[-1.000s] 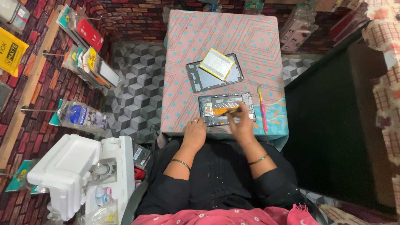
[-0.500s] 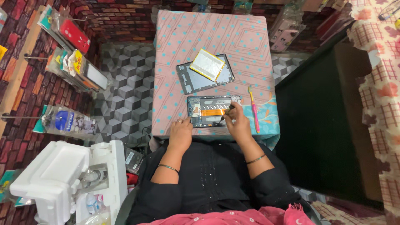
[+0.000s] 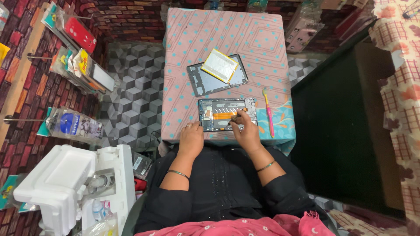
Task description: The person works on an opened tablet at a small work table, using a yellow pry tool to lift and adjust the internal battery and ribbon cables, then uses a screwdriver on the frame. At the end they place the battery pack into the device body and press it into position.
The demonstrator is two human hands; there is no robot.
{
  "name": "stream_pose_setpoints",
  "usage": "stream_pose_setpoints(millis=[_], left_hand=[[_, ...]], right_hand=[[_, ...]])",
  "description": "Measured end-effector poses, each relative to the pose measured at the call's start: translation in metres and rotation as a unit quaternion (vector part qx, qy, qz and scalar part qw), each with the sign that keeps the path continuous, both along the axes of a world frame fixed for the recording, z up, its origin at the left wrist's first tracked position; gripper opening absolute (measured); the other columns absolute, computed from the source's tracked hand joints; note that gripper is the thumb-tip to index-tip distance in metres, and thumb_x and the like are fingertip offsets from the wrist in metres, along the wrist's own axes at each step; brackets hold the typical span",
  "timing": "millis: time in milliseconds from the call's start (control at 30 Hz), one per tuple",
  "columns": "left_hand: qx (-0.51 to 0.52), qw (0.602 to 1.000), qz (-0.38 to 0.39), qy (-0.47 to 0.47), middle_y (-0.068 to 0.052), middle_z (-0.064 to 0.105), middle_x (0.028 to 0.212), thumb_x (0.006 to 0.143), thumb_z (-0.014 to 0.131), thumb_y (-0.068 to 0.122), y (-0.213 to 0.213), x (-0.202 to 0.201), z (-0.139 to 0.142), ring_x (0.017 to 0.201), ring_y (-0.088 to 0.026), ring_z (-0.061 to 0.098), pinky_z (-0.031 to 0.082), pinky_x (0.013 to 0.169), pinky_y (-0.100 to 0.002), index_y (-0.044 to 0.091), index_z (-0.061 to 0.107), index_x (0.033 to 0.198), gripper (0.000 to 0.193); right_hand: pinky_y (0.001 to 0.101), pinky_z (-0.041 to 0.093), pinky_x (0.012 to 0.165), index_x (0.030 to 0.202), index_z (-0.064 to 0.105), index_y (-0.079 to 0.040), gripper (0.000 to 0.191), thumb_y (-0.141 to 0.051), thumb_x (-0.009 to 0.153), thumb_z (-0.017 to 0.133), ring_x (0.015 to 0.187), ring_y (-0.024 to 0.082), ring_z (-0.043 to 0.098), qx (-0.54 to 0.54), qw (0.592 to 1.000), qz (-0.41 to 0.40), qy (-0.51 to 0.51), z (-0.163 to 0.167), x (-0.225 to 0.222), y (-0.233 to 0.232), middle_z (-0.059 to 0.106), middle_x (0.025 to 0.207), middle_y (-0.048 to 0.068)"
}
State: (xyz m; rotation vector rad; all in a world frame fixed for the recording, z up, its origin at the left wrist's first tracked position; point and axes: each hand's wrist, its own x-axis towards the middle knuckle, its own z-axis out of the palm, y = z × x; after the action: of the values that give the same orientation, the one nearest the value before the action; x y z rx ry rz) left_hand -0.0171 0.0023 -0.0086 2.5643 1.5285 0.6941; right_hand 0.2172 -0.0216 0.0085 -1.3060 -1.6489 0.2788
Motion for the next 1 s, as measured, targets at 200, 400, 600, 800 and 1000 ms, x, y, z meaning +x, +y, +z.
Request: stream_pose_setpoints(millis=[200,400,600,800,1000], left_hand=[[-0.004,1.0,0.003,-0.018,-0.013,0.069,0.116,0.083,0.065,0.01,-0.001,0.0,0.002,0.107,-0.032,0.062,0.047,0.089,-0.046,0.003,0.072,0.094,0.015],[-0.001,1.0,0.003,-0.022,-0.011,0.069,0.113,0.083,0.066,0.009,-0.002,0.0,0.004,0.107,-0.031,0.062,0.047,0.088,-0.046,0.003,0.071,0.093,0.013],[0.001,1.0,0.004,-0.016,-0.012,0.069,0.111,0.082,0.066,0.01,-0.001,0.0,0.004,0.105,-0.031,0.062,0.047,0.088,-0.046,0.003,0.071,0.091,0.012],[-0.004,1.0,0.005,-0.019,-0.011,0.069,0.109,0.081,0.066,0.01,0.001,0.0,0.002,0.105,-0.032,0.061,0.047,0.087,-0.046,0.004,0.072,0.085,0.01],[0.022,0.999,0.02,-0.016,-0.01,0.07,0.107,0.082,0.065,0.01,0.0,0.0,0.001,0.104,-0.032,0.061,0.047,0.086,-0.046,0.005,0.072,0.085,0.009]], right_hand=[[0.0394,0.059,0.078,0.136,0.051,-0.004,0.054,-0.005,0.089,0.078,0.089,0.033,0.075,0.002,1.0,0.011,-0.021,-0.001,-0.013,-0.002,0.076,0.094,0.015],[0.0389,0.059,0.08,0.136,0.052,-0.004,0.053,-0.006,0.09,0.077,0.091,0.032,0.076,0.008,1.0,0.01,-0.02,0.0,-0.013,-0.002,0.076,0.097,0.014],[0.0372,0.06,0.079,0.135,0.051,-0.005,0.053,-0.005,0.09,0.078,0.092,0.029,0.076,0.03,0.999,0.001,-0.025,-0.001,-0.009,0.0,0.076,0.1,0.013],[0.0373,0.06,0.078,0.134,0.053,-0.005,0.053,-0.005,0.088,0.079,0.09,0.029,0.076,0.0,1.0,-0.008,-0.017,-0.006,-0.007,0.0,0.076,0.098,0.013],[0.0399,0.059,0.09,0.14,0.045,-0.004,0.06,-0.003,0.091,0.079,0.096,0.025,0.075,0.087,0.993,-0.083,0.015,0.001,0.032,0.012,0.075,0.102,0.012]])
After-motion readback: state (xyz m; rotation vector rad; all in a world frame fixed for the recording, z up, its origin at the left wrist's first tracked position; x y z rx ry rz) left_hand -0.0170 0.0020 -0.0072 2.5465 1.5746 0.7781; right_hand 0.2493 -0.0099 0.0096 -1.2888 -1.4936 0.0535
